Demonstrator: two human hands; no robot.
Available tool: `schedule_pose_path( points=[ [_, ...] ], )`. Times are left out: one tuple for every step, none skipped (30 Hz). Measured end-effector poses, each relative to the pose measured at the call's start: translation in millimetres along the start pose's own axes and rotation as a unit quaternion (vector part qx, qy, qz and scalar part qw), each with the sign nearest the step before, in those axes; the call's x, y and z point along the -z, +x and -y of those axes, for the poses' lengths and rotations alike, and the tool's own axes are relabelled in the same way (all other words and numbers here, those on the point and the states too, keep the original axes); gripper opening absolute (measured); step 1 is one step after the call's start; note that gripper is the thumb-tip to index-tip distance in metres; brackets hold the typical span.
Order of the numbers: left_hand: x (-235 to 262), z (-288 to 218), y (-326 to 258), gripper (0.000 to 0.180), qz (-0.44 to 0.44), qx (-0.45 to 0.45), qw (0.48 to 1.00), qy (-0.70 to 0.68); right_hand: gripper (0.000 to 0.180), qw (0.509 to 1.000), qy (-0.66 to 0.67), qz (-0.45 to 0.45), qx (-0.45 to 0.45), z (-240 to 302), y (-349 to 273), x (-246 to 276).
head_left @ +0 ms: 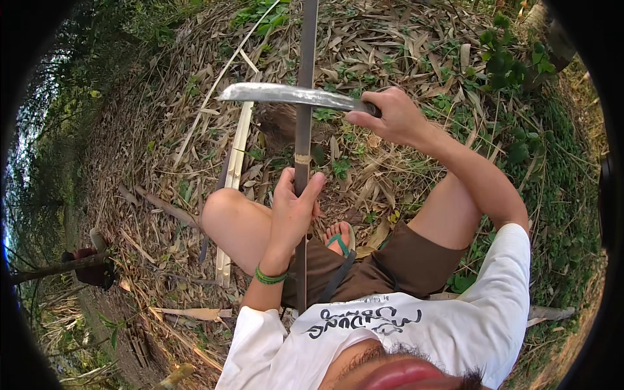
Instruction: The person shaves a long bamboo strip using a machete, performing repeated scraping motions while sitting on the ground outdoors.
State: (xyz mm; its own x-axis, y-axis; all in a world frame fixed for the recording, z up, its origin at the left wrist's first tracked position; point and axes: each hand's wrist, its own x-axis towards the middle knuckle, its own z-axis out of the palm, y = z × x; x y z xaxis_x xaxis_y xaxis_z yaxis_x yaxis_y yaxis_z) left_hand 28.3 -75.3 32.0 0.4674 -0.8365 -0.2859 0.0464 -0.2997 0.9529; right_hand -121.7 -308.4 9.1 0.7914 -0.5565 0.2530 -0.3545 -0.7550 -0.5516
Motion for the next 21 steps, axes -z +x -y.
schedule_pose_path(
  points=[
    [1, -4, 3, 0.027, -0.002, 0.001, 1.0, 0.01, 0.074, 0.999, -0.025, -0.004, 0.026, 6, 0, -4],
    [2, -6, 6, 0.027, -0.003, 0.002, 1.0, 0.021, 0.073, 0.997, -0.041, -0.013, 0.061, 13, -3, -7],
    [4, -7, 7, 0.024, -0.015, 0.016, 1.0, 0.014, 0.073, 0.994, -0.055, -0.021, 0.097, 24, -5, -12],
    [4, -8, 8, 0.023, -0.023, 0.008, 0.999, 0.032, 0.072, 0.988, -0.069, -0.03, 0.133, 33, -8, -16],
    [4, -10, 9, 0.023, -0.03, 0.001, 0.998, 0.051, 0.072, 0.987, -0.053, -0.022, 0.147, 39, -9, -19],
    [2, -10, 11, 0.024, -0.033, -0.006, 0.997, 0.068, 0.072, 0.987, -0.062, -0.021, 0.145, 43, -10, -18],
    [2, -10, 12, 0.024, -0.033, -0.014, 0.997, 0.069, 0.072, 0.987, -0.071, -0.021, 0.142, 47, -11, -16],
    [2, -10, 13, 0.025, -0.034, -0.021, 0.997, 0.07, 0.071, 0.987, -0.079, -0.021, 0.14, 50, -10, -13],
    [0, -10, 13, 0.025, -0.033, -0.029, 0.997, 0.068, 0.072, 0.987, -0.099, -0.029, 0.127, 50, -8, -9],
    [-1, -10, 12, 0.026, -0.032, -0.037, 0.997, 0.067, 0.072, 0.986, -0.097, -0.031, 0.128, 48, -8, -10],
    [-2, -11, 11, 0.026, -0.031, -0.041, 0.996, 0.074, 0.072, 0.986, -0.096, -0.033, 0.13, 45, -8, -14],
    [-3, -14, 9, 0.025, -0.03, -0.046, 0.995, 0.08, 0.073, 0.986, -0.095, -0.036, 0.132, 45, -6, -15],
    [-3, -15, 8, 0.025, -0.03, -0.051, 0.994, 0.087, 0.074, 0.986, -0.117, -0.013, 0.122, 46, -6, -11],
    [-2, -11, 9, 0.026, -0.032, -0.052, 0.995, 0.079, 0.075, 0.986, -0.127, -0.026, 0.105, 43, -5, -10],
    [0, -4, 10, 0.026, -0.034, -0.052, 0.995, 0.072, 0.075, 0.986, -0.137, -0.039, 0.088, 38, -1, -8],
    [1, 3, 10, 0.027, -0.036, -0.053, 0.996, 0.064, 0.076, 0.985, -0.147, -0.052, 0.07, 30, 2, -5],
    [2, 7, 8, 0.028, -0.025, -0.043, 0.997, 0.054, 0.068, 0.992, -0.115, -0.053, -0.012, 19, 9, 1],
    [2, 9, 2, 0.029, -0.011, -0.035, 0.998, 0.043, 0.07, 0.992, -0.093, -0.073, -0.048, 2, 17, 12],
    [3, 11, 0, 0.029, -0.002, -0.028, 0.999, 0.032, 0.07, 0.991, -0.088, -0.088, -0.048, -6, 21, 18],
    [4, 12, 0, 0.029, 0.001, -0.039, 0.999, 0.037, 0.071, 0.99, -0.084, -0.104, -0.048, -11, 23, 19],
    [5, 14, 2, 0.029, 0.0, -0.05, 0.998, 0.041, 0.072, 0.991, -0.094, -0.09, -0.022, -4, 22, 13]
  ],
)
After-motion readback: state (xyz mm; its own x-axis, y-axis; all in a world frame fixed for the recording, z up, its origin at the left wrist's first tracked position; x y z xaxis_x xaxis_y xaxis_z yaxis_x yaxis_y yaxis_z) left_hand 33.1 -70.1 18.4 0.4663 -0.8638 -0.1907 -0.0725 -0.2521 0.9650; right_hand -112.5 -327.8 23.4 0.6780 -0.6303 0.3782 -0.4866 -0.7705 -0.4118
